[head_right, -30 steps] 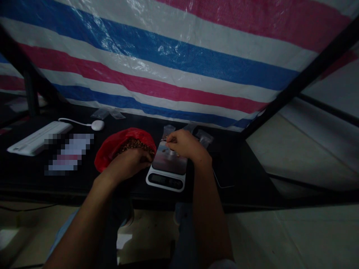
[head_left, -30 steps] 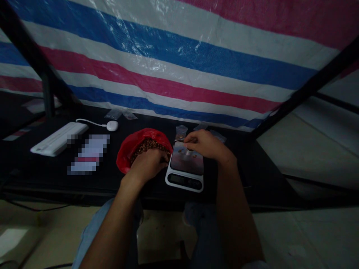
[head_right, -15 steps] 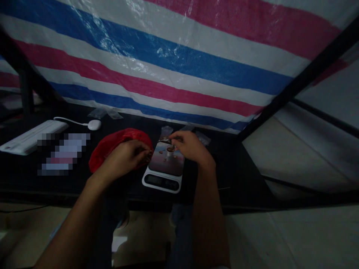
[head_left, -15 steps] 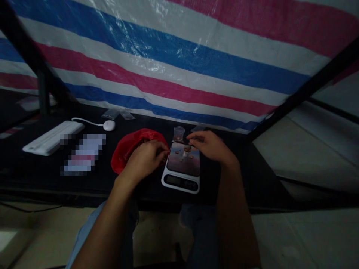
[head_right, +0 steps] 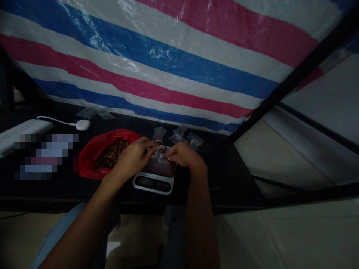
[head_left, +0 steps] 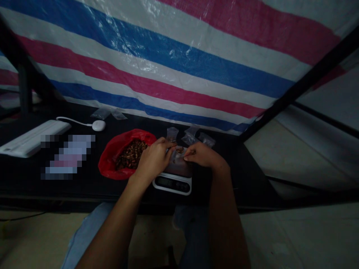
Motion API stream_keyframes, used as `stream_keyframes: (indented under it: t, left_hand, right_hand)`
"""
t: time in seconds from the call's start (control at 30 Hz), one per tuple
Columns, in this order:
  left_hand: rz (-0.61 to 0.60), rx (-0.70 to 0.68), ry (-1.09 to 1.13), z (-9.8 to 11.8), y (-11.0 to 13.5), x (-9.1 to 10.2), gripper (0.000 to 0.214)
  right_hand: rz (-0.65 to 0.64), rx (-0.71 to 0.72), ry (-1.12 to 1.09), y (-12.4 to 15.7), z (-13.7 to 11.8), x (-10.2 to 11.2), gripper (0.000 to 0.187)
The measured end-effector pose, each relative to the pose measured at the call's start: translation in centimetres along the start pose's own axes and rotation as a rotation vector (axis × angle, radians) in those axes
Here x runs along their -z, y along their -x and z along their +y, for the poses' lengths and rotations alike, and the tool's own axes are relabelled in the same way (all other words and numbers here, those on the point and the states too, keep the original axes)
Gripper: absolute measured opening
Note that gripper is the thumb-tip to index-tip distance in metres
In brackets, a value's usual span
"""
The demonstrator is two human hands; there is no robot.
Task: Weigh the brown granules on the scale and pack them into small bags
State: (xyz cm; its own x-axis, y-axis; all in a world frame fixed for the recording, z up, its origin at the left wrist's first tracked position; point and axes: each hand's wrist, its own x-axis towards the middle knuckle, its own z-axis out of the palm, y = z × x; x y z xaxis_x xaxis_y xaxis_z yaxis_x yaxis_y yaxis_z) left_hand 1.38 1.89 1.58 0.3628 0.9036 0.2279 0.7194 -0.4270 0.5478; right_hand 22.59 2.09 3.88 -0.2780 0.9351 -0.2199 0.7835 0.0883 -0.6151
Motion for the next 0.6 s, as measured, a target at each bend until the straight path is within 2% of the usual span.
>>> stream_keyframes:
  t: [0.17,0.23,0.4,0.6]
  left_hand:
    - [-0.082,-0.043,-0.106,-0.9,0.3,0.3,0.033]
    - [-0.103,-0.059,-0.148,-1.0,0.3,0.1,0.030]
    - [-0.023,-0.052,-0.104,-1.1,0.2,0.0,0.024]
    - [0.155,-0.075,0.164,-1.2,-0.3,-0.1,0.023]
  right_hand:
    - [0.206,0.077,-0.074,0.8,-1.2,0.9,0.015]
    - [0.242,0.131,-0.086,0.7,-1.7,0.9,0.016]
    - [0.255,0.118,-0.048,0.5,-2.6,0.3,0.015]
    - [0.127,0.047,0.232,1.9,-4.3,-1.5,0.013]
